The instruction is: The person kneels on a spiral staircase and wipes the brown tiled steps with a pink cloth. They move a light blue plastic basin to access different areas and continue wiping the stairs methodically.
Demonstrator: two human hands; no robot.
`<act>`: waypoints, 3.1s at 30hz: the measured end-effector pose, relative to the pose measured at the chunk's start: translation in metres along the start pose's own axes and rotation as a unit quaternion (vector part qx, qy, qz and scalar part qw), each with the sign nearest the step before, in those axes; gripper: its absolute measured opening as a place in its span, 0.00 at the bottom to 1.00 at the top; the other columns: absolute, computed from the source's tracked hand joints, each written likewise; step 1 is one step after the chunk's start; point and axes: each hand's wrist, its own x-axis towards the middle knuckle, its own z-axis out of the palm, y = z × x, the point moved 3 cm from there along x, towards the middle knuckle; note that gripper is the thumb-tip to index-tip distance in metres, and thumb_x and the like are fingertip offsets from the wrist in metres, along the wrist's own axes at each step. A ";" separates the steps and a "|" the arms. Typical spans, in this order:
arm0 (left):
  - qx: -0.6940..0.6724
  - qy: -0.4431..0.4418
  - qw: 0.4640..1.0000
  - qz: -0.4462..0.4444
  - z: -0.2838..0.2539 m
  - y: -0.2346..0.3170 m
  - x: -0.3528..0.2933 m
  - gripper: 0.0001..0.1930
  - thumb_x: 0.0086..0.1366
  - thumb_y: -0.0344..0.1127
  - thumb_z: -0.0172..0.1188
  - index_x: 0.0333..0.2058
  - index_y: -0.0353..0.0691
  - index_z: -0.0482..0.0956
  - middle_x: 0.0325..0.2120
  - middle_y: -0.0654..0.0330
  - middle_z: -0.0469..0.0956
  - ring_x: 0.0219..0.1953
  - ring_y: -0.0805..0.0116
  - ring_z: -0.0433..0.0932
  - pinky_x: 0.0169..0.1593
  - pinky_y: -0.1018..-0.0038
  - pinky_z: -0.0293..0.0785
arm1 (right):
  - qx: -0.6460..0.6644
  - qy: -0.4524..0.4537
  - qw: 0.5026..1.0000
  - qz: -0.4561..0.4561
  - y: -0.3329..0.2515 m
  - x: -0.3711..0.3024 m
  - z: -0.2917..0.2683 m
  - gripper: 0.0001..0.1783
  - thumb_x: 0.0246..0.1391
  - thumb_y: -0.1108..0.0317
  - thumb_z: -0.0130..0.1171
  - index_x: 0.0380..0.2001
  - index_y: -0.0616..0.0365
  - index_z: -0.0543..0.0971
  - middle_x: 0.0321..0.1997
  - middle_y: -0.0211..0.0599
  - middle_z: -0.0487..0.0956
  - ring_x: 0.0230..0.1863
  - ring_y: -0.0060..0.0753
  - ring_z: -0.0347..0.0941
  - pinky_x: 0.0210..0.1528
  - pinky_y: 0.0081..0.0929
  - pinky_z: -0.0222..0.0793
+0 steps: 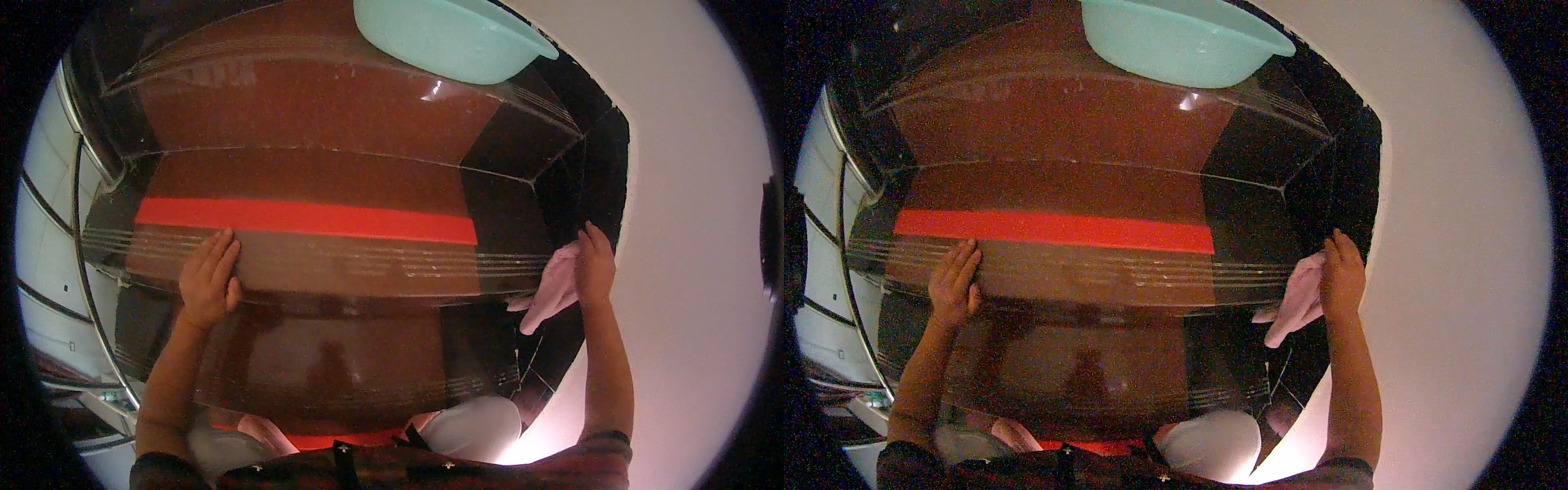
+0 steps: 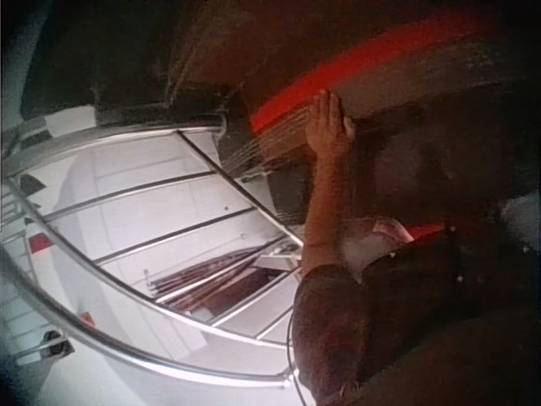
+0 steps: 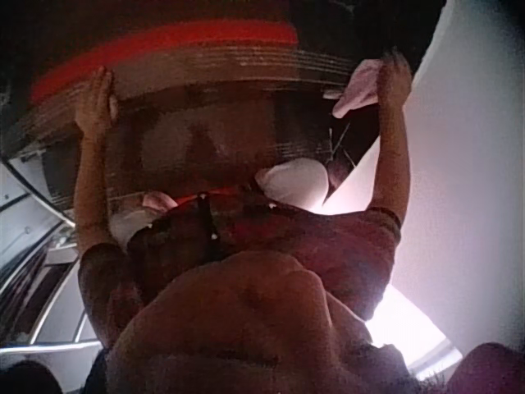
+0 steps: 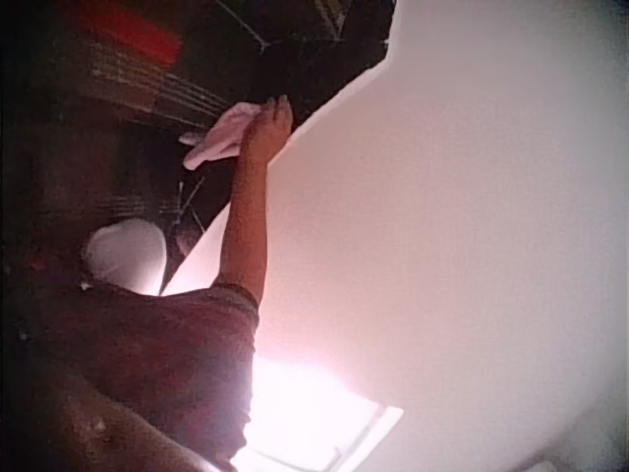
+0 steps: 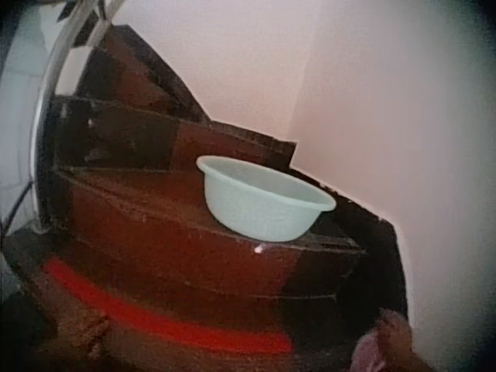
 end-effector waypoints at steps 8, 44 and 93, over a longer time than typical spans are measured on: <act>-0.009 0.010 1.000 0.000 -0.002 0.002 0.001 0.21 0.56 0.34 0.51 0.48 0.34 0.77 0.52 0.50 0.75 0.52 0.51 0.75 0.55 0.60 0.71 | 0.281 -0.141 0.910 0.270 -0.034 -0.015 0.066 0.26 0.54 0.67 0.59 0.56 0.60 0.69 0.57 0.48 0.71 0.58 0.51 0.67 0.58 0.37 0.64; -0.034 0.037 0.998 -0.026 -0.005 -0.001 -0.004 0.21 0.49 0.28 0.57 0.45 0.32 0.77 0.50 0.50 0.76 0.50 0.51 0.76 0.54 0.61 0.72 | 0.469 -0.144 0.870 -0.056 -0.309 0.054 -0.026 0.26 0.52 0.65 0.55 0.53 0.67 0.72 0.57 0.56 0.72 0.59 0.54 0.67 0.62 0.41 0.61; -0.069 -0.218 0.969 -0.098 0.050 0.069 0.091 0.34 0.64 0.65 0.41 0.61 0.50 0.67 0.62 0.54 0.64 0.69 0.46 0.48 0.63 0.31 0.35 | 0.259 -0.218 0.941 -0.028 -0.239 0.058 0.041 0.27 0.67 0.52 0.37 0.64 0.52 0.64 0.71 0.41 0.57 0.72 0.47 0.49 0.70 0.53 0.40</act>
